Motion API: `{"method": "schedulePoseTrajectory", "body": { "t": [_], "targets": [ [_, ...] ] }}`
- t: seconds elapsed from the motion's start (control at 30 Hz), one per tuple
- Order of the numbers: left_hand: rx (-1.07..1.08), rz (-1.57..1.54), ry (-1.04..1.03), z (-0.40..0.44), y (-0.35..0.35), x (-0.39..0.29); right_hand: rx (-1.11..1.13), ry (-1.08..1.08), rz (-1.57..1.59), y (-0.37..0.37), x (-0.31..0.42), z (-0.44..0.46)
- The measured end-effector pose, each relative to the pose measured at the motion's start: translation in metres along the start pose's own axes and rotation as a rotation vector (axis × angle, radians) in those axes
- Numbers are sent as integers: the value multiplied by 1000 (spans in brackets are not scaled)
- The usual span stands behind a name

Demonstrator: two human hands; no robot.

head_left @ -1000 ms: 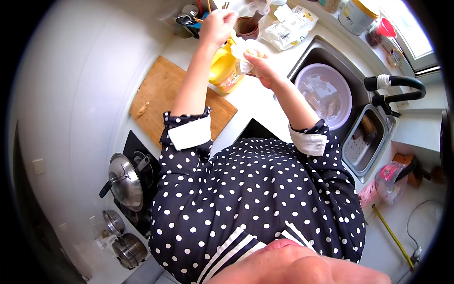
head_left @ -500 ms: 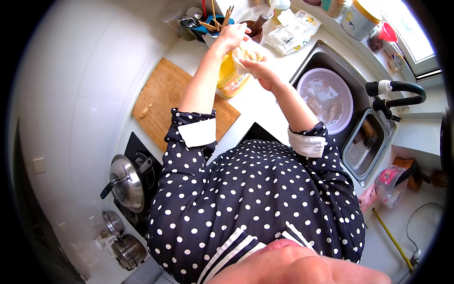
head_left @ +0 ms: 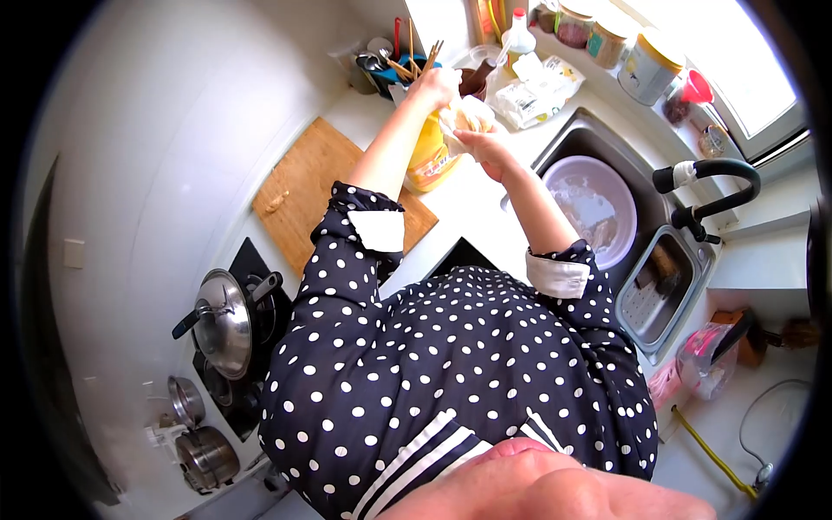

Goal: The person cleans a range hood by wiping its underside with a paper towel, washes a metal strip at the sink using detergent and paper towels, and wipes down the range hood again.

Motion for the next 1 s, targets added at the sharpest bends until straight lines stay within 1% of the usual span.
{"method": "schedulePoseTrajectory", "body": {
  "t": [0.07, 0.17, 0.2, 0.27, 0.37, 0.47, 0.5, 0.6, 0.63, 0.67, 0.73, 0.77, 0.8, 0.87, 0.9, 0.93, 1.0],
  "targets": [
    [124, -254, 134, 2, -10, 8, -15, -10, -37, 5, -5, 9],
    [68, -280, 193, 14, -13, 26, 1, -19, -30, 2, -9, 21],
    [44, -243, 176, 12, -9, 22, -12, -22, -53, 1, -6, 21],
    [23, -270, 229, 8, -7, 25, -45, -37, -101, 1, -5, 19],
    [27, -138, 127, 9, -9, 14, -23, -50, -81, 3, -9, 19],
    [80, -211, 240, 10, -13, 23, -8, -54, -44, 5, -18, 22],
    [104, -205, 240, 12, -16, 28, -3, -52, -35, 6, -20, 23],
    [32, -25, 55, 11, -17, 21, -3, -70, -52, 9, -22, 24],
    [33, 14, 72, 11, -17, 19, -10, -54, -67, 10, -21, 22],
    [2, 93, 92, 12, -11, 17, -13, -31, -80, 10, -16, 22],
    [-58, 252, 145, -14, 11, -5, -28, -29, -88, 14, -14, 14],
    [-100, 176, 197, -19, 15, -5, -34, -35, -85, 16, -10, 11],
    [-223, 127, 168, -12, 14, 5, -41, -44, -79, 19, -7, 7],
    [-406, 44, 82, -24, 36, -7, 1, -75, -31, 25, -8, 1],
    [-723, 12, -122, -42, 59, -23, 4, -101, -4, 31, -13, -2],
    [-880, -106, -205, -66, 76, -36, 8, -131, 22, 35, -19, -5],
    [-818, -275, -98, -106, 84, -44, 7, -158, 18, 31, -9, -29]
  ]
}}
Point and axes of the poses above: each hand's wrist, its own z-axis towards the middle knuckle, its own y-axis out of the back of the hand, x = y × z, the point moved 9 cm from there along z, towards the middle knuckle, and after that the axes turned 3 degrees about -x, right-handed, at the moved point
